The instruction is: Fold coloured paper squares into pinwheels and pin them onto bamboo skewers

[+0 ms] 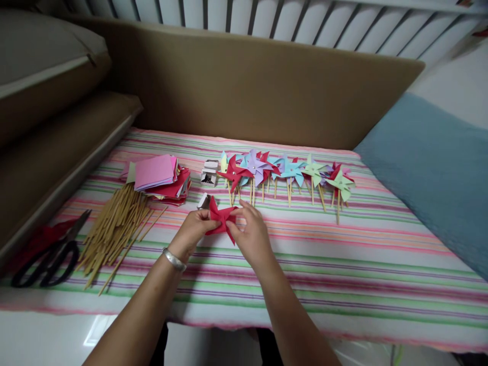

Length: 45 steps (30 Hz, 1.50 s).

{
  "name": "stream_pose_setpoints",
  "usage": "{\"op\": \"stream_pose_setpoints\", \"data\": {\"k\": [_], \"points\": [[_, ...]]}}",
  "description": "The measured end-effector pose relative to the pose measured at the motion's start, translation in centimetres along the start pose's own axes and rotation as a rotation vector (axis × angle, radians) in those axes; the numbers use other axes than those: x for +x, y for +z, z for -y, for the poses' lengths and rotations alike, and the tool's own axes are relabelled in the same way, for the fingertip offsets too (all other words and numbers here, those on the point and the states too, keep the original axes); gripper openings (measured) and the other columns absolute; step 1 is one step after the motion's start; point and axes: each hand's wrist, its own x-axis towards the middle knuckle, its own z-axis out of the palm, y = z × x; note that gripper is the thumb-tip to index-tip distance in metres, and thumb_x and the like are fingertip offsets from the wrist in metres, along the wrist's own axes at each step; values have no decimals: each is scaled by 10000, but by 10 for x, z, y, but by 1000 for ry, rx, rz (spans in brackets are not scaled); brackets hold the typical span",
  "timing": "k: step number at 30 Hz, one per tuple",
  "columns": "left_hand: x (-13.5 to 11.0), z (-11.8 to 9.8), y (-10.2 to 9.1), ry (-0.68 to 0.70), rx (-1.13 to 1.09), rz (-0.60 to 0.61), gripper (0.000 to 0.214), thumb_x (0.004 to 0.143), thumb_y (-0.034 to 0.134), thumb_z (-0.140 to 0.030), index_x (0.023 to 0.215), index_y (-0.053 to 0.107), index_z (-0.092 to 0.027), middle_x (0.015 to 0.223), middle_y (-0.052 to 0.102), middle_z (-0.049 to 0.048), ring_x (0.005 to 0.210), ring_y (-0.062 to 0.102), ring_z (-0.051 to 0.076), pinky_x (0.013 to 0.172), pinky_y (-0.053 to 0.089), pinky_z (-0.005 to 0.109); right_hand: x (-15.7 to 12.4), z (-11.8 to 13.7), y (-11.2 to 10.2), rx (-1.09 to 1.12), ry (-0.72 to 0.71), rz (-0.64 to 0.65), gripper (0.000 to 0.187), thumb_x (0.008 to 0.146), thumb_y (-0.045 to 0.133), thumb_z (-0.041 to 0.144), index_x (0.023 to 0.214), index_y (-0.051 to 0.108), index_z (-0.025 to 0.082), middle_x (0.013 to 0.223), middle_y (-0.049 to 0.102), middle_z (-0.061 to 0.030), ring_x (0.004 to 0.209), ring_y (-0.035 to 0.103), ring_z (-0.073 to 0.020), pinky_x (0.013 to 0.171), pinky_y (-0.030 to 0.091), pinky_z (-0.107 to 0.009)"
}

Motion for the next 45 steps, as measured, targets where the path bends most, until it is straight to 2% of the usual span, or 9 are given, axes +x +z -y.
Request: {"op": "stream_pose_setpoints", "data": {"k": [4, 9, 17, 22, 26, 30, 35, 38, 45], "points": [[-2, -1, 0, -43, 82, 97, 39, 528, 704, -145, 561, 683, -142, 537, 626, 7, 504, 502, 107, 533, 372, 232, 3, 2, -18, 14, 47, 72, 438, 685, 638, 214, 1118, 577, 228, 1095, 638, -85, 1045, 565, -270, 898, 429, -446], [-5, 6, 3, -61, 163, 265, 24, 538, 675, -133, 537, 656, -148, 479, 556, -26, 443, 431, 82, 459, 301, 216, -2, 2, -21, 110, 81, 333, 446, 671, 563, 92, 1080, 592, 267, 797, 677, -6, 709, 626, -180, 631, 475, -283], [-5, 4, 5, -76, 75, 244, 103, 522, 740, -140, 558, 644, -143, 552, 614, 0, 526, 540, 118, 559, 417, 241, -1, -6, -14, 334, 194, 380, 400, 650, 542, 93, 1023, 580, 233, 636, 589, 52, 541, 523, -111, 481, 373, -198], [-6, -2, 6, -87, -157, 143, 262, 596, 764, -258, 827, 687, -163, 747, 691, 36, 635, 620, 135, 685, 457, 270, 7, -11, -12, 655, 443, 257, 432, 624, 622, 186, 1045, 529, 207, 638, 618, 56, 531, 565, -128, 505, 417, -228], [-10, 2, 15, -106, -261, 182, 199, 627, 752, -271, 779, 697, -155, 719, 700, 39, 635, 626, 131, 681, 449, 254, 8, -10, -5, 825, 532, 100, 466, 596, 668, 230, 1034, 512, 203, 663, 649, 46, 573, 608, -150, 587, 476, -277], [-9, 12, 24, -56, -297, 112, 187, 595, 767, -235, 749, 720, -139, 715, 721, 49, 662, 634, 152, 692, 450, 262, 5, -5, 6, 897, 553, 27, 522, 594, 675, 226, 1080, 484, 209, 730, 671, 25, 666, 640, -171, 667, 499, -309], [-5, 16, 23, -34, -284, 26, 150, 596, 755, -214, 713, 719, -127, 659, 716, 42, 614, 619, 135, 668, 446, 248, 2, -3, 12, 920, 531, 58, 500, 633, 662, 226, 1098, 481, 202, 787, 675, 0, 710, 641, -174, 695, 503, -320], [-2, 11, 16, -39, -304, -20, 123, 571, 756, -196, 667, 708, -134, 611, 701, 28, 570, 603, 125, 633, 440, 240, 1, -3, 10, 786, 467, 71, 462, 693, 638, 262, 1127, 494, 197, 768, 659, -1, 717, 631, -171, 711, 500, -327], [5, -6, -12, 1, -396, -145, 119, 510, 756, -145, 607, 689, -132, 589, 686, 13, 540, 581, 104, 588, 422, 217, -5, 2, -3, 262, -77, 16, 222, 800, 526, 177, 977, 642, 244, 1101, 606, -70, 1051, 554, -198, 929, 438, -377]]}}
